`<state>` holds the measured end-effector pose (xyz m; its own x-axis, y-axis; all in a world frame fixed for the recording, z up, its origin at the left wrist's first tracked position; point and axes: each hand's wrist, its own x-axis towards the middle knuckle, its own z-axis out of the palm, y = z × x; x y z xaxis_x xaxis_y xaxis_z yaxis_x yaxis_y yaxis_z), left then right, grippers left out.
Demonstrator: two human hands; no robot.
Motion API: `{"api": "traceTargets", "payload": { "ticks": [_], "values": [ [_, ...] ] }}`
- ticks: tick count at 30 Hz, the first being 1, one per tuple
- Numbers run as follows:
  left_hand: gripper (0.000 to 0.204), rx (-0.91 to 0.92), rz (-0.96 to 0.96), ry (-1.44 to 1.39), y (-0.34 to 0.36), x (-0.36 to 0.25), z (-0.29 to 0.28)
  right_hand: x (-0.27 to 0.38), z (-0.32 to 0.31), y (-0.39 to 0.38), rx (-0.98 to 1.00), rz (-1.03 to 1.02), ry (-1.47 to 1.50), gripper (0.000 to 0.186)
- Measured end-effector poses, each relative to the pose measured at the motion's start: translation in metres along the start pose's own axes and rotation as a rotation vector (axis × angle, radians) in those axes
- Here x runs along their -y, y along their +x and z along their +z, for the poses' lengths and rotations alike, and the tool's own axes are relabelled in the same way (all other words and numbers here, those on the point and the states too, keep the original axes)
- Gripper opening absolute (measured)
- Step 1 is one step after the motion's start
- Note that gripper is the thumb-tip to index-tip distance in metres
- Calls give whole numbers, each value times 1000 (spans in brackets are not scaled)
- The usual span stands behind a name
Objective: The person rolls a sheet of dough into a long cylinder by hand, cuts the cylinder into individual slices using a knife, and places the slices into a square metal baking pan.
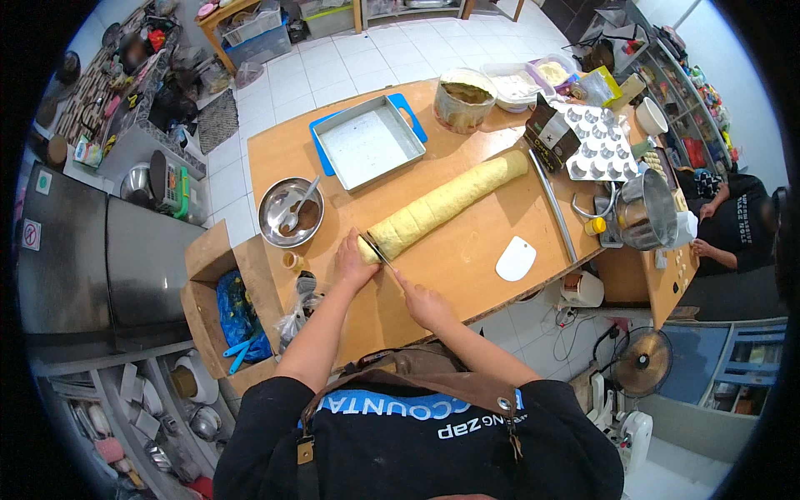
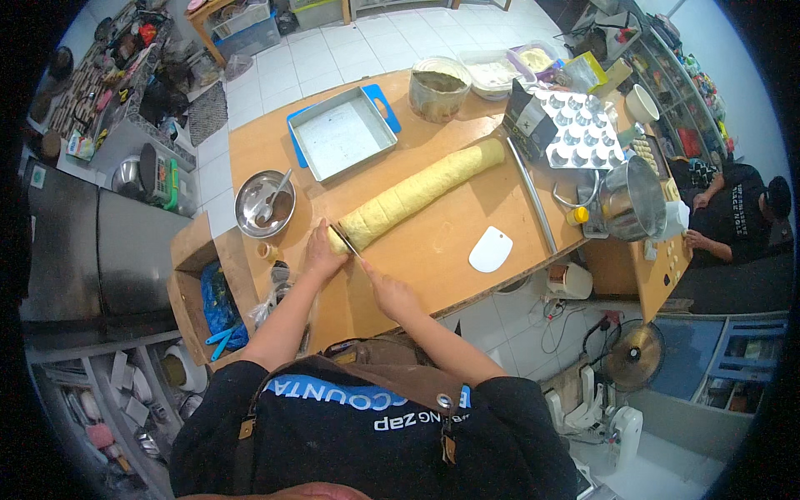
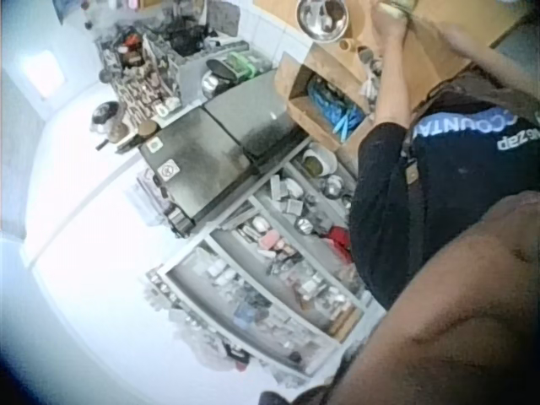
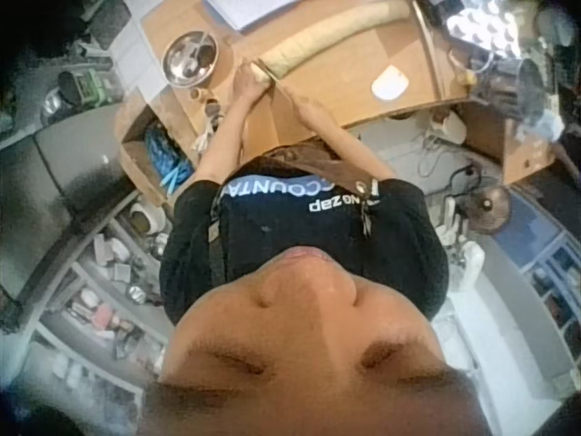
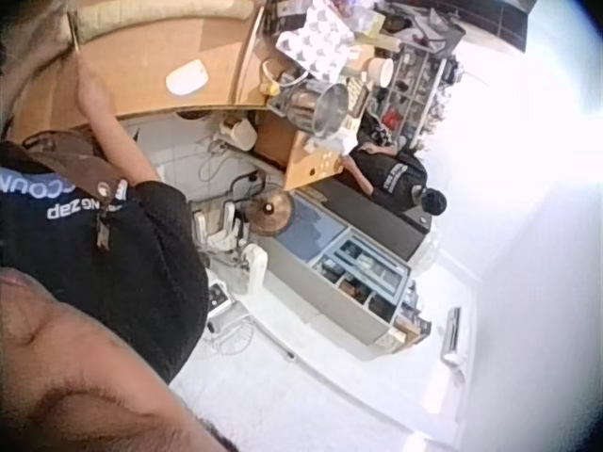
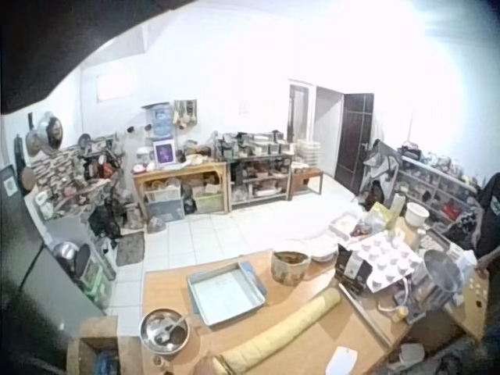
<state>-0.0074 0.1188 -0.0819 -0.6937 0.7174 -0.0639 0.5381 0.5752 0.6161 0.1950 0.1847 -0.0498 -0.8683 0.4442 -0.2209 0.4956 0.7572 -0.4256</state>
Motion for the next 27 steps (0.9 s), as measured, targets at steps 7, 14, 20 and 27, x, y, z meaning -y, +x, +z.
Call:
{"api": "traceTargets", "payload": {
  "ticks": [7,14,20,27],
  "values": [
    [109,40,50,132,0,6,-1,-14,-36,-28,-153,-26,131,61],
    [104,217,-47,197,6,-32,-20,-69,-27,-81,-326,192,196,62],
    [97,114,11,51,-1,-20,-15,-58,-35,-100,-129,179,179,60],
    [92,104,48,2,-1,-12,-17,-9,-57,-79,126,83,127,64]
  ]
}}
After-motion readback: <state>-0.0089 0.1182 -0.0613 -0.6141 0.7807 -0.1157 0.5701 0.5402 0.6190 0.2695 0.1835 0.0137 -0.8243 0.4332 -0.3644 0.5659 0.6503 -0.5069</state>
